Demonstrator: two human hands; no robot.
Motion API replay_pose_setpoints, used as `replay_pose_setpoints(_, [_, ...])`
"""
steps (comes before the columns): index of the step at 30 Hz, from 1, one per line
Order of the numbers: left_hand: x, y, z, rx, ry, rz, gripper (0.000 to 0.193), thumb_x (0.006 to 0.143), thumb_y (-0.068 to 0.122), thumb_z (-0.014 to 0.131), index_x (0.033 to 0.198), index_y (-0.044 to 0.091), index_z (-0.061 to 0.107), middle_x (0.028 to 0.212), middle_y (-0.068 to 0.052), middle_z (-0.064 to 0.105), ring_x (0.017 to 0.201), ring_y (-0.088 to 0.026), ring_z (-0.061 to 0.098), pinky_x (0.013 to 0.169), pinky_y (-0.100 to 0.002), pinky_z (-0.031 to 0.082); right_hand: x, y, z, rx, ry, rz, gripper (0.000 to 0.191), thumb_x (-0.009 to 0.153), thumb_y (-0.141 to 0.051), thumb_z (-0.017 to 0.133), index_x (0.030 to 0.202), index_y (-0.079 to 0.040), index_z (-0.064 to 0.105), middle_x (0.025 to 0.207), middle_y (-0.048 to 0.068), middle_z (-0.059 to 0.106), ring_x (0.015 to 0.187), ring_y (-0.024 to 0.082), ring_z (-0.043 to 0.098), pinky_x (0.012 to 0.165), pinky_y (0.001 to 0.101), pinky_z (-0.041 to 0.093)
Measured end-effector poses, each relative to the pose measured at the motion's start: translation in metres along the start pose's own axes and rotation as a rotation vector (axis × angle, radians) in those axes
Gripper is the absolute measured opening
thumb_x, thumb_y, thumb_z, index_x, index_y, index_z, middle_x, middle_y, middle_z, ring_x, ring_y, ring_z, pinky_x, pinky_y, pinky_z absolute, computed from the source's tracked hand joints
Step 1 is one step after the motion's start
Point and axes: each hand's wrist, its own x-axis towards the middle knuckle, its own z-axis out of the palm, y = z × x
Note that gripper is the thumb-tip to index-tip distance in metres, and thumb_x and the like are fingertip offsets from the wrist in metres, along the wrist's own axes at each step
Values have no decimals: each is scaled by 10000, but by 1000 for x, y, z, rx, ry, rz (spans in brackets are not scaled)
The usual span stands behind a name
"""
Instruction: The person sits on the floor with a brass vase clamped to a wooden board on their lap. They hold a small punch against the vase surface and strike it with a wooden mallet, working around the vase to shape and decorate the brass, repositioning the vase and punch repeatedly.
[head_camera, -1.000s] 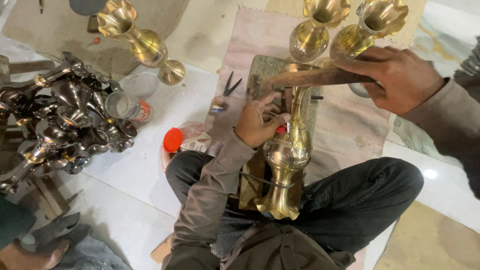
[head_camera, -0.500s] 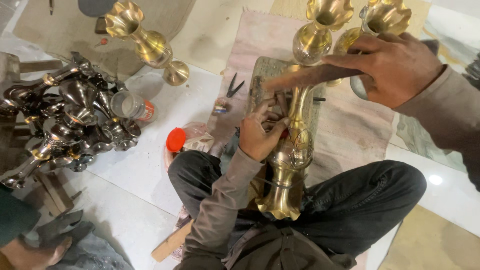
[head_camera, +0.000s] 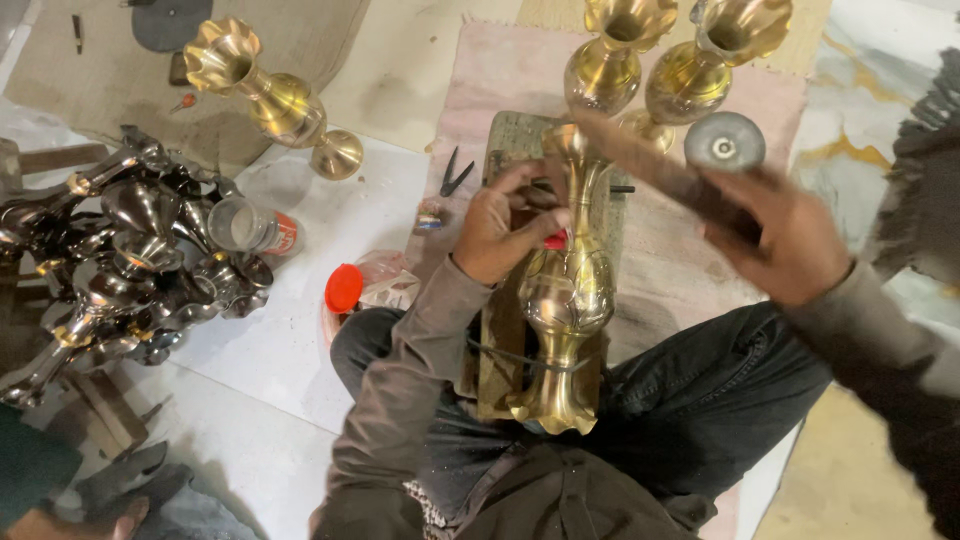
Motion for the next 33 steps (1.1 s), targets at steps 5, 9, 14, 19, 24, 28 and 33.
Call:
replay_pose_setpoints(5, [29, 1, -3, 409, -372, -161, 655, 887, 266, 829, 1438, 44, 555, 1088, -104, 782, 927, -190, 770, 874, -361, 643, -68, 5, 44, 177, -24, 100, 658, 784, -100, 756, 1426, -142, 618, 1160, 172, 644, 958, 326, 675, 803, 423, 558])
replay_pose_setpoints(9, [49, 3, -3, 491, -578, -132, 662, 897, 306, 832, 1456, 89, 552, 1083, -119, 815, 968, -201, 804, 979, -397, 617, -95, 2, 67, 249, 70, 251, 630, 804, -108, 779, 1410, -140, 610, 1185, 159, 637, 1021, 311, 678, 851, 403, 549])
replay_pose_setpoints(14, [55, 0, 8, 487, -630, -86, 651, 859, 265, 847, 1413, 86, 554, 1275, -133, 706, 999, -200, 775, 890, -386, 644, -104, 5, 63, 221, 80, 285, 637, 812, -124, 784, 1423, -118, 604, 1176, 135, 646, 1013, 296, 677, 849, 399, 550])
replay_pose_setpoints(19, [60, 5, 10, 475, -644, -180, 641, 846, 214, 854, 1406, 91, 567, 1307, -178, 710, 1000, -213, 767, 884, -394, 645, -104, 7, 51, 194, 63, 337, 636, 796, -89, 763, 1415, -132, 624, 1167, 139, 653, 980, 301, 694, 826, 410, 565])
replay_pose_setpoints(24, [61, 8, 13, 326, -651, -88, 624, 855, 174, 855, 1396, 68, 563, 1364, -169, 650, 1064, -216, 743, 919, -398, 651, -103, 13, 43, 40, 56, 261, 657, 767, -46, 762, 1408, -124, 641, 1208, 166, 650, 1019, 319, 685, 852, 409, 567])
replay_pose_setpoints(28, [61, 11, 13, 534, -666, -120, 595, 851, 189, 858, 1377, 116, 592, 1107, -106, 776, 949, -191, 792, 876, -390, 645, -105, 15, 39, 495, 250, 372, 628, 860, -76, 750, 1461, -94, 567, 1272, 157, 629, 1132, 266, 651, 958, 379, 546])
replay_pose_setpoints(33, [66, 14, 19, 537, -728, -210, 569, 857, 131, 810, 1391, 155, 616, 1003, -102, 808, 926, -193, 800, 879, -373, 648, -111, 15, 31, 139, 170, 379, 679, 820, 6, 757, 1482, -49, 617, 1209, 202, 611, 1025, 306, 656, 887, 394, 551])
